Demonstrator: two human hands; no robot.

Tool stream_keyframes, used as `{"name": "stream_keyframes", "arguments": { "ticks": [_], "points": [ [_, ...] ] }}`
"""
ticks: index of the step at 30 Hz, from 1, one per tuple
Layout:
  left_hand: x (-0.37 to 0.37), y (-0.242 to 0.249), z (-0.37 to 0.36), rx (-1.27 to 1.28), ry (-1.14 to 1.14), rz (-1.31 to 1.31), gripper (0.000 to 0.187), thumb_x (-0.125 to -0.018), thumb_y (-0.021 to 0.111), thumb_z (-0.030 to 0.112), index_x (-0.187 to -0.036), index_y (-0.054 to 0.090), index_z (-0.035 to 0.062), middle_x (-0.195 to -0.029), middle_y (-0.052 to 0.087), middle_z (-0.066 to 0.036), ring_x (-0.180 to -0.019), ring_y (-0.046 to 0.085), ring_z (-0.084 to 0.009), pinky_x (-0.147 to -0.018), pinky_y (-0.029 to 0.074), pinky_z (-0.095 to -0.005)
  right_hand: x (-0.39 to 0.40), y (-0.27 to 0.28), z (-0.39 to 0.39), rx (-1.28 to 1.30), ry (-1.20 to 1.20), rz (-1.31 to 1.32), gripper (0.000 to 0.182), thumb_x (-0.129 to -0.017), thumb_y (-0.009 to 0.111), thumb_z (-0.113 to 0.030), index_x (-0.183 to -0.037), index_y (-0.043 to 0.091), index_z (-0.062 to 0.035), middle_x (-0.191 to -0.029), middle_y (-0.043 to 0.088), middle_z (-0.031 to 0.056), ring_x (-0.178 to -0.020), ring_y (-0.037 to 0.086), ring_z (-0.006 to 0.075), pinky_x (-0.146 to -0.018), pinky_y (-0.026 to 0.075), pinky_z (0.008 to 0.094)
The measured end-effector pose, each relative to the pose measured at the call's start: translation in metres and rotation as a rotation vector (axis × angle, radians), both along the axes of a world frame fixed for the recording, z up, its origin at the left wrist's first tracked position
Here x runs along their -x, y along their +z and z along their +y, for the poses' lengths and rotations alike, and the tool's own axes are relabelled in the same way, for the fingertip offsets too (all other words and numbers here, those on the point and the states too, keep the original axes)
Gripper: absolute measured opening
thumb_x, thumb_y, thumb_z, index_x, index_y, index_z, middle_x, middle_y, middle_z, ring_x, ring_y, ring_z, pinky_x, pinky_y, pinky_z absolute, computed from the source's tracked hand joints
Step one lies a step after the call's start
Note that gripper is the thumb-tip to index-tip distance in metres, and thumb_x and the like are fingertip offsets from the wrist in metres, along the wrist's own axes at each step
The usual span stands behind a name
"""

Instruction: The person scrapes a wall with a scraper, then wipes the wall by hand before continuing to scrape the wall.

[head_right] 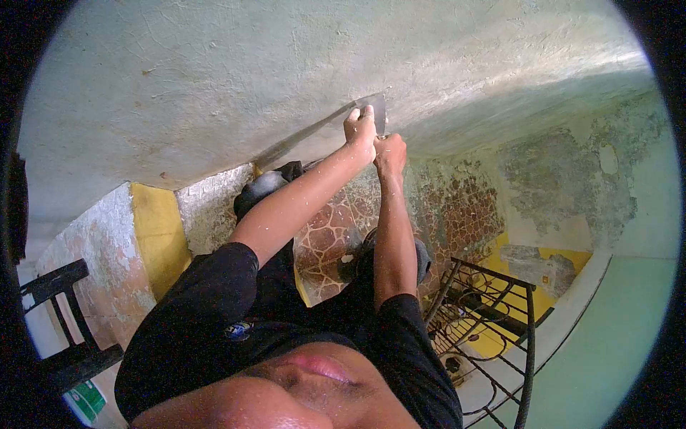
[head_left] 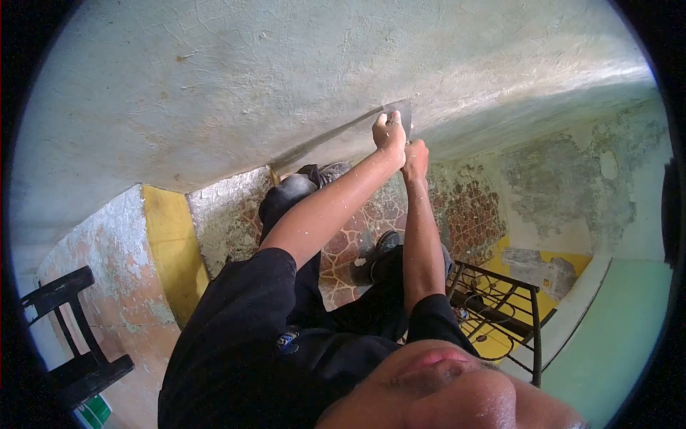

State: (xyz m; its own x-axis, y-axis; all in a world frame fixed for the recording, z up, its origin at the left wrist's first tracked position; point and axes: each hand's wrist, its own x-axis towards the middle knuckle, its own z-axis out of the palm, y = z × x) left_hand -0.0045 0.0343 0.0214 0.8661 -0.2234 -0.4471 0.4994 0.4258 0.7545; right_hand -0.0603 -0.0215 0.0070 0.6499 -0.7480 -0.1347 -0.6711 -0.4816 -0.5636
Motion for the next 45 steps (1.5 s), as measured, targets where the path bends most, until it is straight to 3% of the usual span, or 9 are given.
{"name": "stream_keyframes", "arguments": {
  "ticks": [6, 8, 11, 23, 30, 34, 38, 41, 45],
  "points": [
    [0.0, -0.004, -0.005, -0.169, 0.03, -0.057, 0.02, -0.105, 0.053, 0.02, -0.106, 0.058, 0.001, -0.091, 0.069, -0.01, -0.074, 0.068, -0.0215, -0.06, 0.051, -0.0398, 0.001, -0.018, -0.004, -0.092, 0.066, -0.067, 0.054, -0.078, 0.072, -0.041, -0.091, 0.07, 0.0116, -0.093, 0.066, 0.0368, -0.097, 0.068, 0.0471, -0.08, 0.054, 0.049],
    [0.0, -0.005, -0.006, -0.151, 0.118, -0.04, 0.021, -0.1, 0.059, 0.017, -0.089, 0.059, -0.0015, -0.087, 0.07, -0.014, -0.074, 0.065, -0.0236, -0.07, 0.05, -0.0389, 0.0, -0.015, -0.003, -0.091, 0.059, -0.04, 0.053, -0.078, 0.072, -0.04, -0.092, 0.07, 0.0109, -0.093, 0.067, 0.0362, -0.097, 0.068, 0.0469, -0.08, 0.054, 0.0489],
    [-0.004, -0.011, -0.005, -0.193, 0.08, -0.132, 0.019, -0.104, 0.053, 0.019, -0.105, 0.058, 0.0011, -0.092, 0.069, -0.01, -0.075, 0.069, -0.0206, -0.061, 0.052, -0.0365, 0.0, -0.008, 0.0, -0.108, 0.062, -0.018, 0.052, -0.077, 0.072, -0.039, -0.093, 0.07, 0.0096, -0.094, 0.067, 0.0351, -0.097, 0.068, 0.0463, -0.08, 0.053, 0.0486],
    [-0.003, 0.011, 0.004, -0.188, -0.016, -0.036, 0.018, -0.103, 0.053, 0.017, -0.105, 0.061, 0.0013, -0.093, 0.07, -0.012, -0.074, 0.069, -0.0232, -0.063, 0.054, -0.0378, 0.008, -0.002, 0.007, -0.149, 0.079, -0.022, 0.053, -0.077, 0.072, -0.039, -0.096, 0.07, 0.0098, -0.1, 0.068, 0.0336, -0.1, 0.068, 0.0457, -0.084, 0.054, 0.0483],
    [-0.02, 0.006, 0.032, 0.07, -0.423, 0.045, 0.029, -0.105, 0.045, 0.018, -0.126, 0.053, 0.0003, -0.115, 0.067, -0.018, -0.106, 0.065, -0.0318, -0.096, 0.05, -0.048, 0.029, 0.043, 0.013, -0.064, 0.055, 0.042, 0.053, -0.078, 0.068, -0.039, -0.099, 0.07, 0.0097, -0.105, 0.067, 0.0339, -0.104, 0.066, 0.0458, -0.088, 0.054, 0.0482],
    [-0.011, 0.035, 0.037, -0.086, -0.335, 0.125, 0.033, -0.106, 0.043, 0.02, -0.131, 0.051, -0.0014, -0.124, 0.064, -0.019, -0.116, 0.061, -0.0351, -0.102, 0.048, -0.051, 0.032, 0.044, 0.021, -0.082, 0.042, 0.025, 0.049, -0.078, 0.068, -0.036, -0.102, 0.072, 0.006, -0.108, 0.068, 0.0313, -0.106, 0.067, 0.0432, -0.089, 0.054, 0.0471],
    [-0.022, 0.023, 0.038, 0.053, -0.453, 0.104, 0.038, -0.108, 0.043, 0.024, -0.132, 0.049, -0.0041, -0.129, 0.06, -0.022, -0.12, 0.06, -0.0388, -0.107, 0.046, -0.0529, 0.028, 0.022, 0.023, -0.155, 0.071, 0.029, 0.048, -0.078, 0.066, -0.035, -0.102, 0.071, 0.0066, -0.109, 0.068, 0.0312, -0.106, 0.067, 0.0433, -0.09, 0.054, 0.0471],
    [-0.029, 0.016, 0.046, 0.026, -0.502, 0.032, 0.038, -0.106, 0.049, 0.023, -0.131, 0.049, -0.0048, -0.127, 0.06, -0.023, -0.118, 0.061, -0.0387, -0.107, 0.047, -0.0534, 0.021, 0.001, 0.014, -0.176, 0.095, -0.051, 0.046, -0.082, 0.061, -0.034, -0.087, 0.066, 0.0118, -0.078, 0.07, 0.023, -0.064, 0.069, 0.0297, -0.06, 0.053, 0.0409],
    [-0.034, 0.012, 0.052, -0.098, -0.494, -0.171, 0.036, -0.1, 0.062, 0.018, -0.12, 0.055, -0.0101, -0.119, 0.062, -0.022, -0.107, 0.065, -0.0353, -0.096, 0.056, -0.0494, 0.012, -0.017, 0.006, -0.209, 0.103, -0.083, 0.043, -0.081, 0.061, -0.032, -0.081, 0.064, 0.011, -0.072, 0.068, 0.0212, -0.057, 0.066, 0.028, -0.055, 0.051, 0.0415]
  ]
}}
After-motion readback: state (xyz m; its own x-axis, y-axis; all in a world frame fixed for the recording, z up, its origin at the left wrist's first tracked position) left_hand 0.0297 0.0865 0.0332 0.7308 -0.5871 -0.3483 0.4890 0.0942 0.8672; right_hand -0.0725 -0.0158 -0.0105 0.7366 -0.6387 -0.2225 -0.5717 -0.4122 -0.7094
